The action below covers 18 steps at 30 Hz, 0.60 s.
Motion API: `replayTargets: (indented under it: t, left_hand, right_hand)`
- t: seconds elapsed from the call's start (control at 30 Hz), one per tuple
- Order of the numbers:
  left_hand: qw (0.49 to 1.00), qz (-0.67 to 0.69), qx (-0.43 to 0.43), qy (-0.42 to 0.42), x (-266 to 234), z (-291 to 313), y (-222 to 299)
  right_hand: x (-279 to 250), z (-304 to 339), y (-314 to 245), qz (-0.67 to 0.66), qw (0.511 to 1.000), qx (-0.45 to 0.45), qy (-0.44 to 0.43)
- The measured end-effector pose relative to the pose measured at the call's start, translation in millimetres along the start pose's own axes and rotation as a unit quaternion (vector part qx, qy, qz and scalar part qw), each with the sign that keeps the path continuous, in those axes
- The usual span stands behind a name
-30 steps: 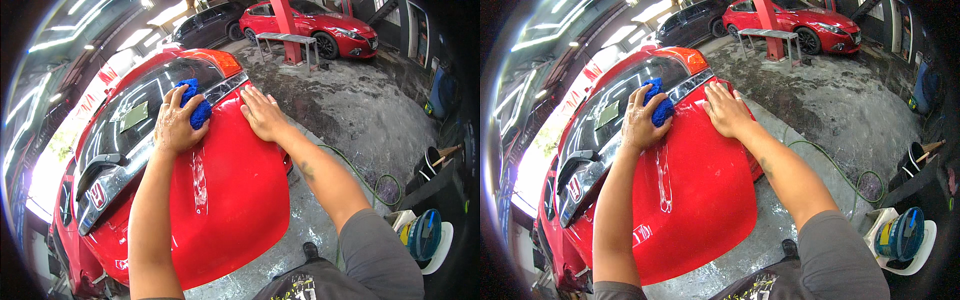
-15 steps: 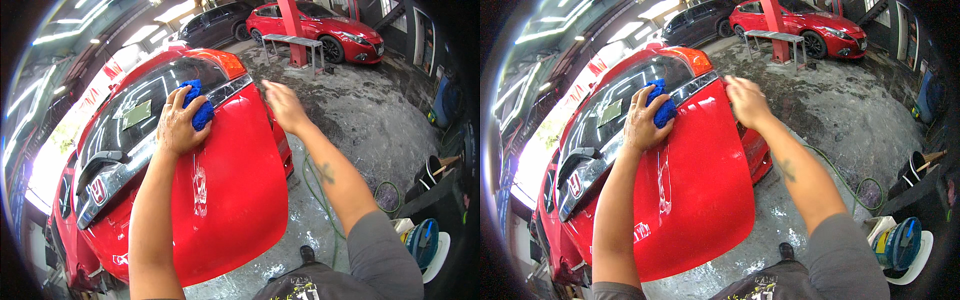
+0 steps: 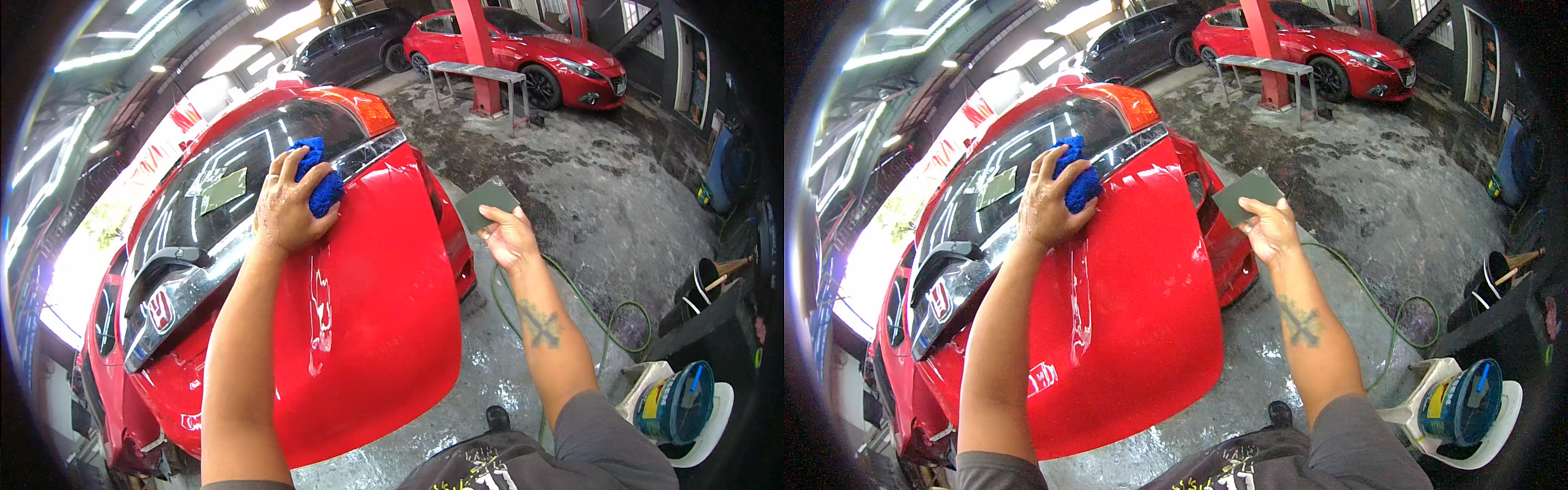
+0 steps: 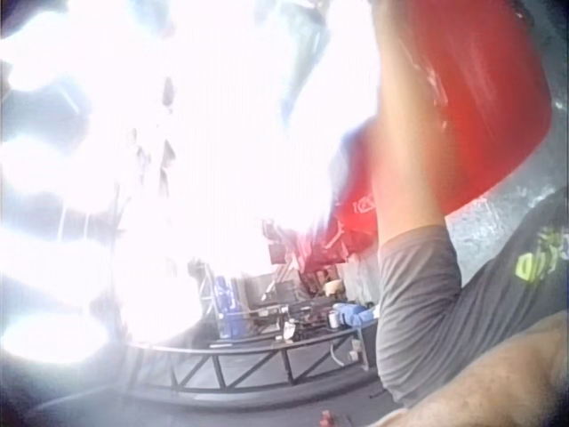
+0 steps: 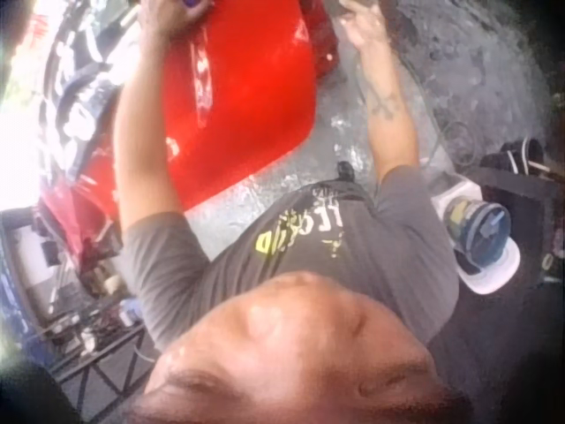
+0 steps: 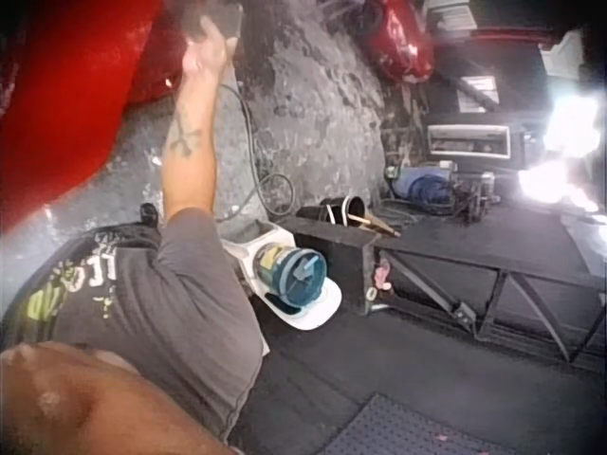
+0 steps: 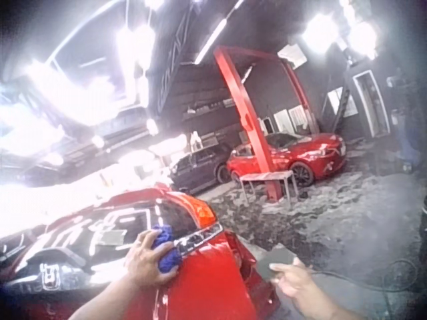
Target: The person wets a sanding pad in a bucket of water, then uses it to sand the rear trunk of a red car. They repeatedly dip the pad to keep it wet and wipe the surface with a blue cloth while sanding.
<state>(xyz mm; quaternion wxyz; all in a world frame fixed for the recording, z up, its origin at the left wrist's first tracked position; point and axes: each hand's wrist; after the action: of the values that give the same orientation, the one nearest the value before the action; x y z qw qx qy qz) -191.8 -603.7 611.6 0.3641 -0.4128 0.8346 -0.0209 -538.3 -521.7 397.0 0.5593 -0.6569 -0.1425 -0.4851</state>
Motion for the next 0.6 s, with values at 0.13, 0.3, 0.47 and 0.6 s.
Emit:
replayTargets:
  t: [0.13, 0.3, 0.47, 0.6]
  left_hand:
    - [1.0, 0.001, -0.004, 0.002, -1, 2, 0]
    - [1.0, 0.0, -0.009, 0.012, 1, -1, 4]
    - [1.0, 0.008, -0.016, 0.001, -4, 0, 3]
    - [1.0, 0.009, -0.015, 0.013, -2, 1, 2]
  right_hand:
    - [64, 7, -10, 0.058, 0.993, -0.092, -0.041]
    - [130, -17, 15, 0.31, 0.775, -0.551, 0.0]
    - [135, -4, 51, 0.567, 0.596, -0.562, -0.079]
    - [131, 11, 57, 0.662, 0.505, -0.549, -0.076]
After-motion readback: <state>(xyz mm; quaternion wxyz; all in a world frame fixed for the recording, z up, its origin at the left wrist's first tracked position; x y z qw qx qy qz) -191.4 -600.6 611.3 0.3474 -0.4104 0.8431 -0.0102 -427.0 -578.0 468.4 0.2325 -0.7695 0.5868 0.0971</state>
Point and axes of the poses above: each hand's wrist, its own z-axis away from the middle knuckle, its own x-axis out of the palm, y = z × x, and after that the axes turned 11 degrees about y, right-handed
